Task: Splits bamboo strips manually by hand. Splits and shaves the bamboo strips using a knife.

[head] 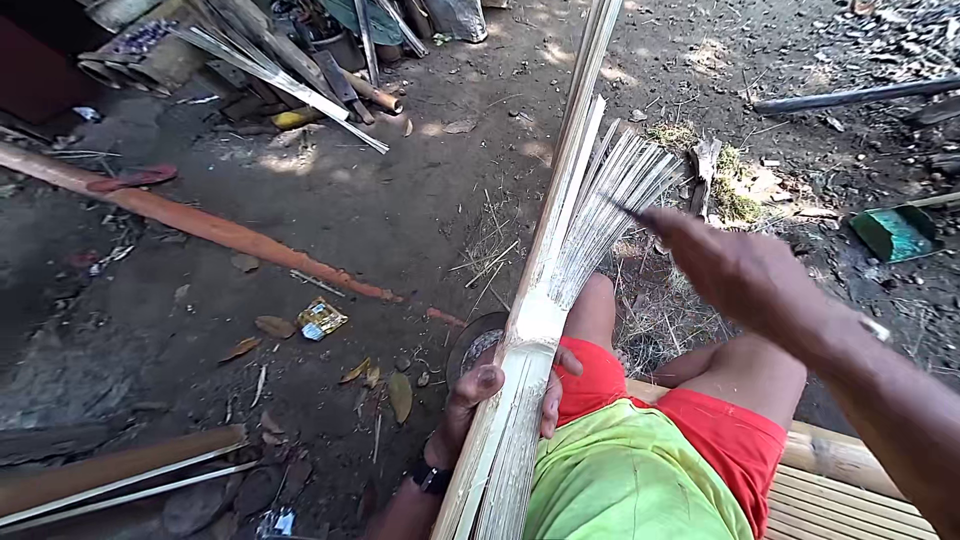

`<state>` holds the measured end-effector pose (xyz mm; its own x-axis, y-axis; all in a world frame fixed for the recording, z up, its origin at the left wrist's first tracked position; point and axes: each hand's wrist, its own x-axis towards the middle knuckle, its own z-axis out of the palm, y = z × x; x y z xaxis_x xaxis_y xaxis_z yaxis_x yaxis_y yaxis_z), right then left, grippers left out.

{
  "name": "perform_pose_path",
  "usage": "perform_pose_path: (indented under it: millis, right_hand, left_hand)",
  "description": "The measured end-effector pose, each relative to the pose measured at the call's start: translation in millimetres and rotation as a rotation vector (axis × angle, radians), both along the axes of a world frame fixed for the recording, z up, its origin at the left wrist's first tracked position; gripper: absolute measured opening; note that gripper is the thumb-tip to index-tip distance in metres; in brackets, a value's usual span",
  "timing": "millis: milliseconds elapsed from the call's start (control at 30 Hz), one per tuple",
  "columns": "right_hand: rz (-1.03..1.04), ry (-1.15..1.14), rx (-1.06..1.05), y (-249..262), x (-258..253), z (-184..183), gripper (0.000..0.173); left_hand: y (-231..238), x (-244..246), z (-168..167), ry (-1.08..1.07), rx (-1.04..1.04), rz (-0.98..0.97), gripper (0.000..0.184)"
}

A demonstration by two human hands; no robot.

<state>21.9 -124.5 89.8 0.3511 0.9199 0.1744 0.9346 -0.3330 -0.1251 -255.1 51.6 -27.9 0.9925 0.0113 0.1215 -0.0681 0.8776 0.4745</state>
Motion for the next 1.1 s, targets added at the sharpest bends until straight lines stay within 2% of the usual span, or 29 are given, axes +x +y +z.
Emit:
perform_pose_path:
  millis: [100,167,233,400,433,500,633,733,900,1033,1100]
  right_hand:
    - [-0.187,-0.079,-0.085,18.1,35.8,7.0,0.041]
    - [-0.187,-0.111,-0.114,21.7,34.2,1.7,0.040]
    - [-0.098,-0.094,-0.116,17.2,12.6,-6.6,0.041]
    - [0.276,0.132,-0.161,-14.0,-50.1,-23.2,0.047]
    - [0.262,0.135,-0.114,-14.4,-47.9,-20.4,0.047]
    - [0.106,0.094,-0.031,-6.4,-23.7,-8.3,0.049]
    - [-0.227,0.001,-0.097,21.4,42.5,5.8,0.041]
    - [-0.265,-0.030,-0.135,30.5,55.8,2.2,0.040]
    - [-0.150,-0.085,-0.100,16.6,37.2,-13.5,0.036]
    - [0.088,-0.008,-0.123,-0.9,-10.1,-16.8,0.051]
    - [0.128,0.029,-0.066,-8.2,-12.2,-11.7,0.050]
  left_hand:
    - [0.8,1.0,1.4,-0.005,-0.001,-0.009,0.065]
    - [0.8,1.8,1.0,0.003,-0.001,-0.005,0.066]
    - [0.8,2.5,-7.2,0.004,0.010,-0.007,0.072]
    - [1.2,1.8,-11.9,0.018,0.023,0.006,0.077]
    - [1.1,2.1,-11.8,0.019,0.026,0.005,0.077]
    - [0.0,2.5,-11.1,0.020,0.031,0.000,0.077]
    - [2.1,3.9,-11.1,0.008,0.032,-0.015,0.078]
    - [1.5,5.0,-10.8,0.015,0.045,-0.011,0.078]
    - [1.4,4.2,-10.3,0.019,0.071,0.000,0.079]
    - [1.2,3.7,-9.0,0.033,0.095,0.023,0.077]
    - [0.9,3.4,-9.1,0.033,0.086,0.009,0.079]
